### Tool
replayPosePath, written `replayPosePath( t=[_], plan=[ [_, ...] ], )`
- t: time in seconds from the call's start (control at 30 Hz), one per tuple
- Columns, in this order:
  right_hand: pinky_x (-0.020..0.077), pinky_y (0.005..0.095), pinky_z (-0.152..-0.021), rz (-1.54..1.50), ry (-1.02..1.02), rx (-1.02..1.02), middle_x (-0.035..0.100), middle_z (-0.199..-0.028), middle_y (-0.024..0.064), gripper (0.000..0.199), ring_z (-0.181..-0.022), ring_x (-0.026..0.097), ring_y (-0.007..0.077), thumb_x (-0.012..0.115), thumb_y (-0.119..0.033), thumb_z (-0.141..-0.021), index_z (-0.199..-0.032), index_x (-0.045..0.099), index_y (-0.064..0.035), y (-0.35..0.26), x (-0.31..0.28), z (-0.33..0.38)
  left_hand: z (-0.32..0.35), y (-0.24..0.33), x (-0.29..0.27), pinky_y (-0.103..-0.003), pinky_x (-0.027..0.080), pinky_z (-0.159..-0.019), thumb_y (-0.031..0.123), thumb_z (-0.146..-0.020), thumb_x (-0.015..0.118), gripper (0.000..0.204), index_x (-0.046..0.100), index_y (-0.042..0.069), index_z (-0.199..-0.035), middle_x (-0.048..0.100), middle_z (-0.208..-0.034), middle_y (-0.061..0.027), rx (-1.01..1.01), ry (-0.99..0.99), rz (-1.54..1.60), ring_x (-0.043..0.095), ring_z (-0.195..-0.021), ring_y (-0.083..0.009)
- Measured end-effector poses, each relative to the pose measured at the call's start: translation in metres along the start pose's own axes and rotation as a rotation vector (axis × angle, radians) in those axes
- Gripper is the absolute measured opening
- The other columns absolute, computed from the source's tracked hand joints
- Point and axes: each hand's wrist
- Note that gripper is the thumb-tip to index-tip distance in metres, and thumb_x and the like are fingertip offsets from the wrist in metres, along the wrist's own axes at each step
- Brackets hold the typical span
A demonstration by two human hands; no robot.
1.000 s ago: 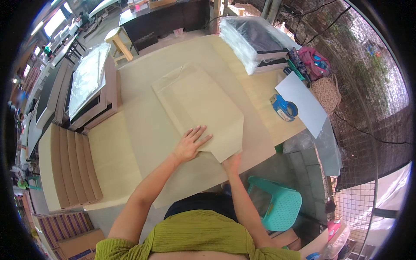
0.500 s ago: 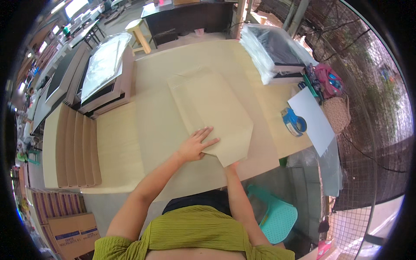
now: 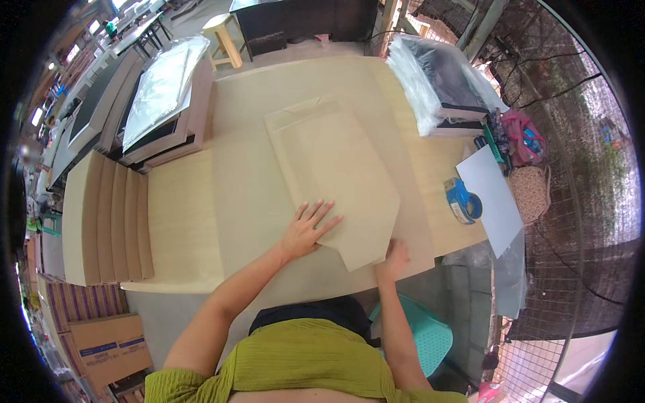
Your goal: The person wraps a flat item already in plastic using a large sheet of brown paper, folding the edges over and securing them with tape from a dispenser.
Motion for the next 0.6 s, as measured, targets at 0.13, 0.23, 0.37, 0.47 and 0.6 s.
replayPosePath(
  t=[0.13, 0.23, 0.37, 0.47, 0.6],
  plan=[
    [0.0446, 0.0469, -0.09, -0.161, -0.075, -0.475, 0.063, -0.109, 0.0143, 0.033, -0.104, 0.056, 0.039, 0.073, -0.016, -0.076, -0.106, 0.064, -0.0057, 0.014, -0.019, 0.069, -0.006, 0.003, 0.005, -0.056, 0.029, -0.115, 0.023, -0.068, 0.082, 0.097, 0.037, 0.03, -0.153, 0.03, -0.161, -0.01, 0.019, 0.039, -0.02, 0.036, -0.144, -0.0331],
    [0.039, 0.0493, -0.105, -0.139, -0.28, -0.593, 0.057, -0.129, 0.0197, 0.051, -0.12, 0.051, 0.0397, 0.072, -0.022, -0.08, -0.124, 0.056, -0.0009, -0.071, -0.011, 0.083, -0.006, 0.002, 0.011, -0.054, 0.028, -0.115, 0.024, -0.07, 0.079, 0.09, 0.041, 0.029, -0.152, 0.031, -0.161, -0.0105, 0.025, 0.092, -0.01, 0.036, -0.144, -0.0333],
    [0.0311, 0.0484, -0.116, 0.042, -0.314, -0.427, 0.046, -0.145, 0.023, 0.09, -0.137, 0.041, 0.04, 0.076, -0.045, -0.079, -0.144, 0.038, 0.0043, -0.122, 0.026, 0.064, -0.01, 0.002, 0.013, -0.055, 0.028, -0.116, 0.024, -0.076, 0.073, 0.084, 0.039, 0.027, -0.153, 0.029, -0.162, -0.0111, 0.054, 0.077, -0.035, 0.034, -0.145, -0.0338],
    [0.0263, 0.0488, -0.119, 0.107, -0.341, -0.408, 0.042, -0.149, 0.0257, 0.104, -0.141, 0.037, 0.0404, 0.074, -0.054, -0.079, -0.149, 0.027, 0.006, -0.109, 0.021, 0.073, -0.008, -0.008, 0.01, -0.055, 0.025, -0.117, 0.025, -0.079, 0.071, 0.084, 0.035, 0.025, -0.155, 0.026, -0.163, -0.0125, 0.089, 0.005, -0.126, 0.031, -0.147, -0.0348],
    [0.0247, 0.0519, -0.119, 0.263, -0.541, -0.22, 0.037, -0.154, 0.025, 0.115, -0.144, 0.034, 0.0396, 0.073, -0.06, -0.077, -0.153, 0.018, 0.0056, -0.07, -0.011, 0.071, 0.002, -0.018, 0.002, -0.056, 0.022, -0.12, 0.028, -0.082, 0.07, 0.086, 0.029, 0.021, -0.158, 0.022, -0.164, -0.0147, 0.159, -0.034, 0.044, 0.026, -0.149, -0.0365]
  ],
)
Point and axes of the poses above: each hand's wrist, its own z-axis away from the middle knuckle, its own x-axis out of the palm, y = z × x
